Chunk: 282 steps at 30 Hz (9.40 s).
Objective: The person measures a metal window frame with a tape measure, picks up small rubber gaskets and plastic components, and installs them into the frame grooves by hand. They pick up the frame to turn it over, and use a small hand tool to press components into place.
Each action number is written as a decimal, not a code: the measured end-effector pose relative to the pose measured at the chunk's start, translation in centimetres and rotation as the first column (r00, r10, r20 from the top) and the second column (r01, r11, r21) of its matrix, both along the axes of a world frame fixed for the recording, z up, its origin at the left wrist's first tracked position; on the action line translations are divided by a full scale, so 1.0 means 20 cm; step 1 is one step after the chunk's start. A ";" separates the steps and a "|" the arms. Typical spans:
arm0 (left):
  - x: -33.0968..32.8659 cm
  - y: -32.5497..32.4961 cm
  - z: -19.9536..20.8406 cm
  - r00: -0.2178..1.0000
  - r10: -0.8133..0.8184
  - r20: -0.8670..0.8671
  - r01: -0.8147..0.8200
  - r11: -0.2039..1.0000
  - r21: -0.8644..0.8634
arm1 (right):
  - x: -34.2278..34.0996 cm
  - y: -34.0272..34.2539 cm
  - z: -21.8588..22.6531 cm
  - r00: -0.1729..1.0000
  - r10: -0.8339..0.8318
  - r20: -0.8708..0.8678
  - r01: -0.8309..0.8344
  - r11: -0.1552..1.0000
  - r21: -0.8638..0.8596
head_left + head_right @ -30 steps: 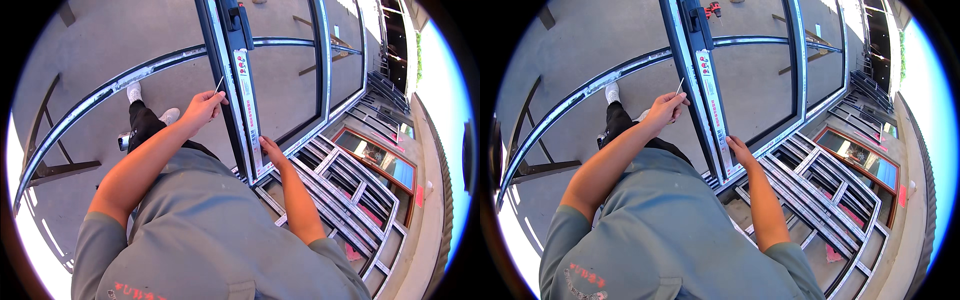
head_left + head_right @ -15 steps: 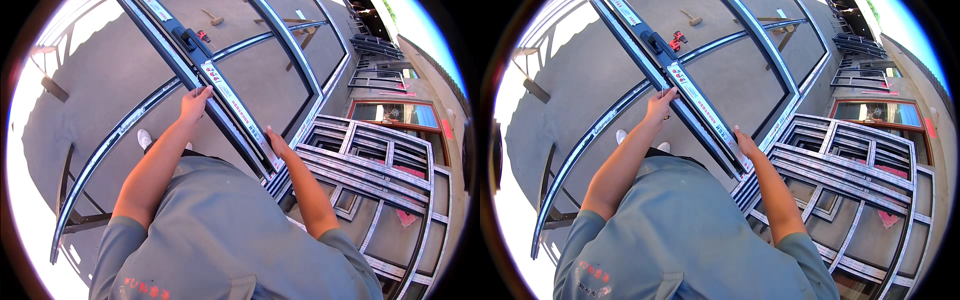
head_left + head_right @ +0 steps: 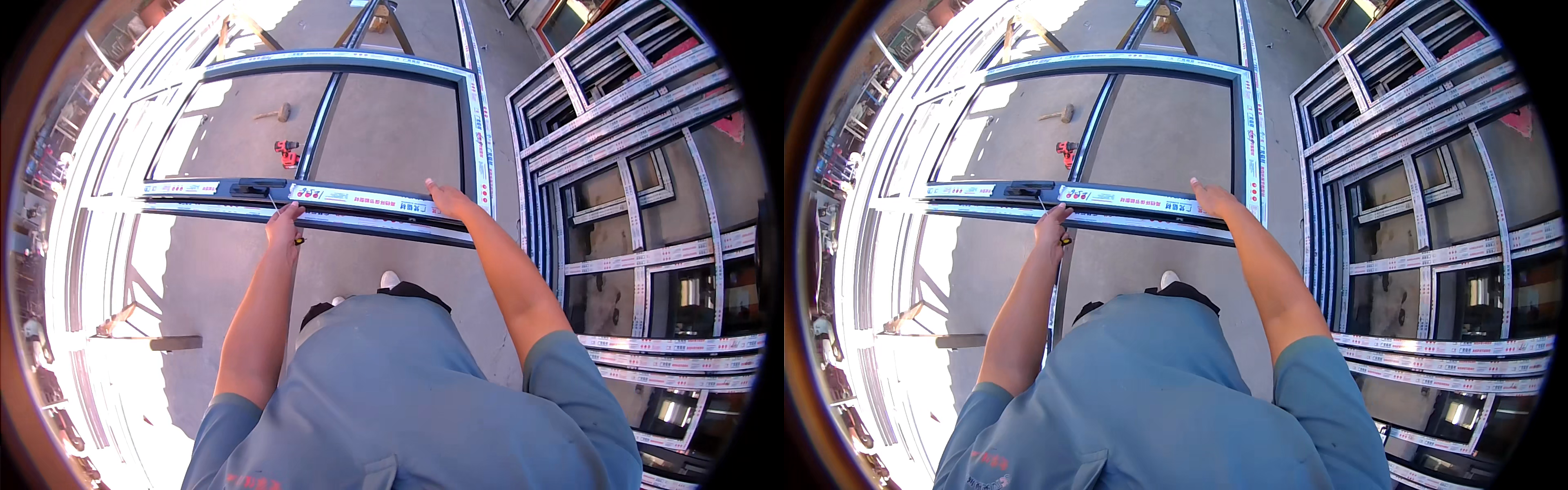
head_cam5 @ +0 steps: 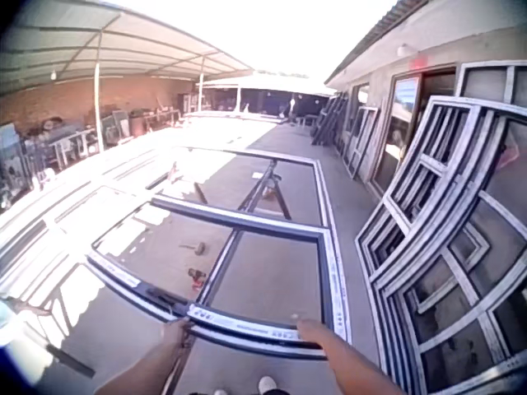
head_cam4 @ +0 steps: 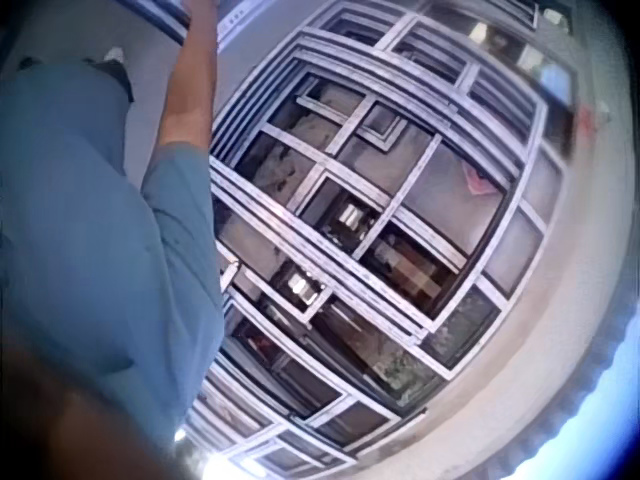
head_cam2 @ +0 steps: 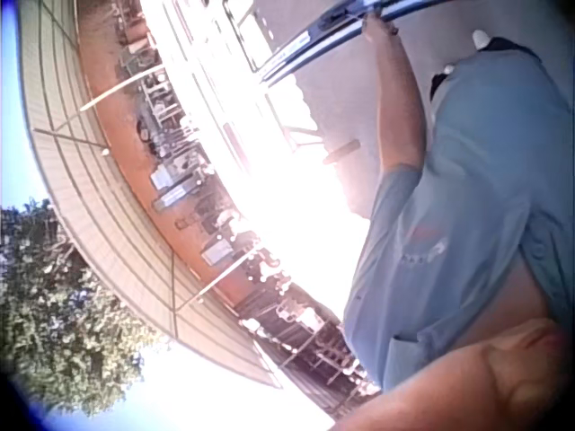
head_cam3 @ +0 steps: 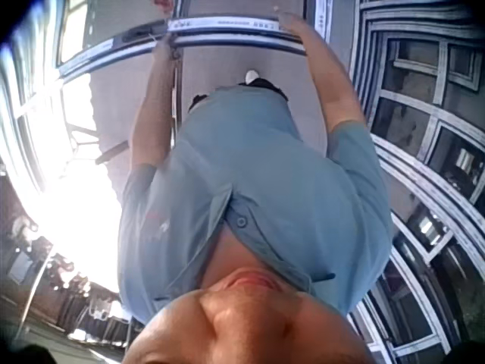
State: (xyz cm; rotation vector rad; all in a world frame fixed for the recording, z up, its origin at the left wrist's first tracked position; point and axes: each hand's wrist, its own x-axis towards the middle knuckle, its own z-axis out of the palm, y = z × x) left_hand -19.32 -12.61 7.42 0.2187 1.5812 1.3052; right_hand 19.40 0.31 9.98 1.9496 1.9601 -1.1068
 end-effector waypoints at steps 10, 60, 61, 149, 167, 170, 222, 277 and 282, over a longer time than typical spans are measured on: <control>-0.45 0.01 0.09 0.988 0.088 0.129 -0.110 0.978 0.175 | -0.04 -0.07 -0.02 0.983 -0.183 -0.029 0.185 0.980 0.072; -0.73 0.74 -0.06 0.948 -0.291 0.132 0.317 0.903 -0.290 | 0.08 -1.68 -0.87 0.566 -0.637 -0.523 0.820 0.376 0.431; -0.71 0.75 -0.07 0.946 -0.291 0.142 0.321 0.903 -0.287 | 0.07 -1.67 -0.87 0.593 -0.621 -0.513 0.802 0.394 0.449; -0.80 0.75 0.22 0.973 -0.227 -0.029 0.212 0.940 -0.269 | -0.23 -0.97 -0.55 0.770 -0.309 -0.559 0.629 0.219 0.746; -0.59 0.55 0.48 0.979 -0.203 -0.038 0.185 0.943 -0.276 | -0.38 -0.54 -0.44 0.761 -0.543 -0.356 0.630 0.484 0.607; -0.56 0.53 0.49 0.968 -0.251 0.031 0.250 0.931 -0.268 | -0.37 -0.54 -0.45 0.749 -0.577 -0.326 0.627 0.456 0.632; -0.58 0.67 -0.15 0.927 -0.370 0.067 0.368 0.856 -0.364 | -0.13 -1.99 -0.84 0.450 -0.756 -0.476 0.698 -0.035 0.715; -1.76 -0.78 -0.52 0.864 0.498 -0.077 -0.499 0.866 -0.004 | -3.23 0.19 -0.12 0.732 0.680 -0.025 -0.677 0.724 -0.136; -1.95 -0.43 -0.53 0.859 0.511 -0.032 -0.499 0.849 0.172 | -3.23 0.14 -0.14 0.711 0.703 -0.014 -0.699 0.705 -0.125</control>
